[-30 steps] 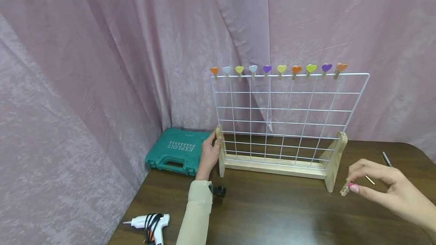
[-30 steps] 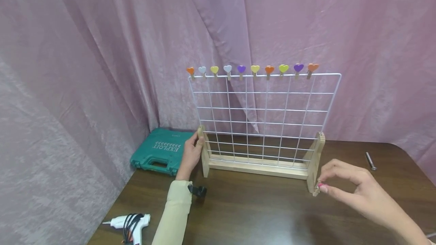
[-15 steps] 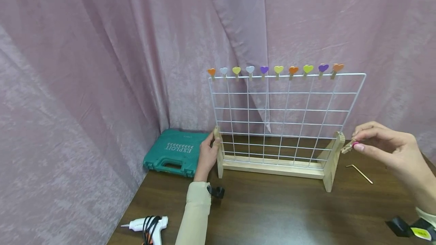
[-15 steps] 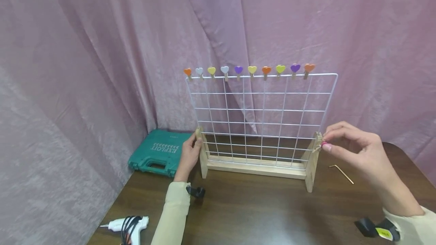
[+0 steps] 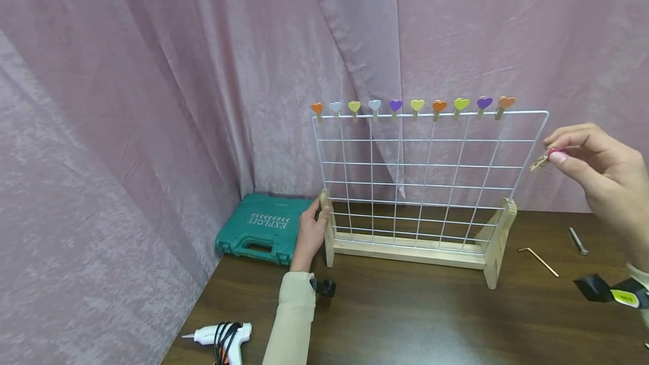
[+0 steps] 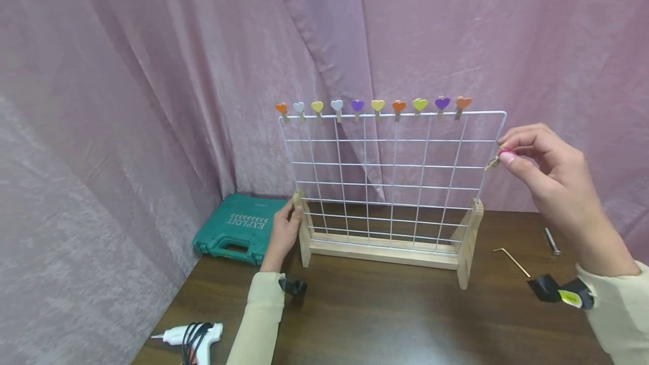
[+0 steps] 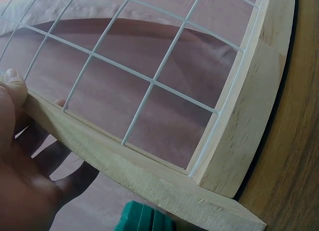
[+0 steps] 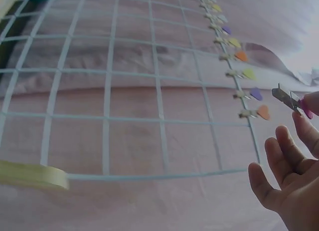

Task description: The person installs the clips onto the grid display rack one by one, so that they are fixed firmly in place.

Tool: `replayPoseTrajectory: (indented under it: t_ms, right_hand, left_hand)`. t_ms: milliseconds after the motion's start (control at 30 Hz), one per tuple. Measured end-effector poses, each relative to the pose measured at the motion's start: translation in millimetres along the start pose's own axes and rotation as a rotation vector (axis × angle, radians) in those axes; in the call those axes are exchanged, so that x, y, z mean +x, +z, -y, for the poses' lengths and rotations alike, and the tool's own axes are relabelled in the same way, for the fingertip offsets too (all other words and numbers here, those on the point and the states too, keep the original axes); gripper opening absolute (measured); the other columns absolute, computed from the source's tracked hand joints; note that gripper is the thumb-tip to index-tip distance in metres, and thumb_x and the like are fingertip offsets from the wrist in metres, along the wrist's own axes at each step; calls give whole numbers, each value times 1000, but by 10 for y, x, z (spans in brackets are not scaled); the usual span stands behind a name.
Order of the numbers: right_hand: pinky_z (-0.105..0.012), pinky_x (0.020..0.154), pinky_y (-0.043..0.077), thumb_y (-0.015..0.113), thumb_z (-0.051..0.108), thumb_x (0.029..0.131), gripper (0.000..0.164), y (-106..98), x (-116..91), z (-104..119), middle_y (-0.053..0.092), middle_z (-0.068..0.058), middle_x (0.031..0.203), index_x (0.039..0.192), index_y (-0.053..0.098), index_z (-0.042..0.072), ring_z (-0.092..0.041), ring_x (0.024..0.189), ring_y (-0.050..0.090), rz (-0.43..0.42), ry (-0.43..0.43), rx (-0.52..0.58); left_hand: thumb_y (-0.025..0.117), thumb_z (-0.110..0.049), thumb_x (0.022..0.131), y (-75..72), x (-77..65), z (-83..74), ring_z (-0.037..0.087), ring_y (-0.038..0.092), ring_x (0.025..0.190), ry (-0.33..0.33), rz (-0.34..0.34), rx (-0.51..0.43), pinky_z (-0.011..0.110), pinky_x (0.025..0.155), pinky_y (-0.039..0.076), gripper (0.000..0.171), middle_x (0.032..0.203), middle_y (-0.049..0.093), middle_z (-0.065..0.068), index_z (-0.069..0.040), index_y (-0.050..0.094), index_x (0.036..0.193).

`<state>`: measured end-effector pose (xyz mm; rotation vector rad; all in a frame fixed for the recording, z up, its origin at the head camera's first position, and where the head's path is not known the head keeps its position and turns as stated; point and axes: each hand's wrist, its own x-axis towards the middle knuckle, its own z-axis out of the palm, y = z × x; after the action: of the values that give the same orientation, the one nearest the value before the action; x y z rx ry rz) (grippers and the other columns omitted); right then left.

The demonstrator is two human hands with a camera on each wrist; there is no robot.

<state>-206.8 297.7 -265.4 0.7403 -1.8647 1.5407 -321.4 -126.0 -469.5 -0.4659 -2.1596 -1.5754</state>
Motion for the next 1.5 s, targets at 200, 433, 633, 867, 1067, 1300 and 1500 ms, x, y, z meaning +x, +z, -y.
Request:
replayPoseTrajectory:
  t_ms: [200, 433, 633, 867, 1067, 1300, 1500]
  right_hand:
    - [-13, 82, 43, 52, -18, 83, 14, -56, 234, 32, 55, -10, 105, 97, 54, -20, -17, 99, 52, 4, -30, -157]
    - [-13, 82, 42, 54, -20, 80, 13, -104, 461, 52, 55, -5, 103, 93, 55, -20, -15, 101, 50, 56, -109, -306]
    - [-11, 84, 39, 57, -18, 79, 9, -146, 661, 78, 56, 2, 103, 87, 58, -15, -11, 104, 47, 111, -160, -411]
    - [-11, 84, 34, 61, -11, 81, 6, -180, 843, 92, 54, 11, 106, 86, 61, -10, -5, 106, 44, 137, -139, -517]
    - [-15, 85, 27, 62, -6, 82, 5, -194, 923, 97, 47, 14, 109, 87, 63, -5, -1, 105, 38, 180, -119, -586]
    - [-18, 81, 24, 66, -7, 80, 8, -179, 989, 91, 48, 9, 111, 84, 65, -1, -3, 103, 39, 208, -95, -575]
    - [-19, 84, 21, 66, -4, 81, 6, -196, 1019, 62, 45, 11, 113, 84, 64, 1, -1, 106, 36, 227, -51, -588]
  left_hand:
    - [50, -15, 96, -5, -8, -97, 30, 54, 111, 17, -9, 13, 43, 88, 47, 40, 121, 58, 18, -3, 48, 134]
    - [49, -9, 96, -52, -59, -368, 31, 56, 107, 7, 3, 11, 42, 85, 49, 39, 117, 59, 21, 2, 46, 133]
    - [49, -10, 96, -64, -56, -388, 32, 55, 109, 3, 3, 4, 45, 87, 47, 40, 117, 59, 22, 2, 46, 134]
    - [50, -10, 95, -58, -49, -392, 32, 55, 107, 14, -2, 0, 45, 87, 47, 40, 116, 60, 22, 1, 46, 133]
    - [49, -11, 96, -50, -57, -398, 32, 54, 109, 8, 4, -2, 44, 88, 47, 40, 117, 59, 21, 1, 46, 134]
    - [49, -12, 96, -56, -55, -397, 31, 54, 110, -12, 0, -11, 45, 89, 45, 42, 117, 59, 23, -1, 44, 136]
    - [50, -12, 96, -43, -51, -395, 32, 55, 109, 10, -3, 19, 43, 89, 46, 41, 116, 60, 21, 1, 46, 134]
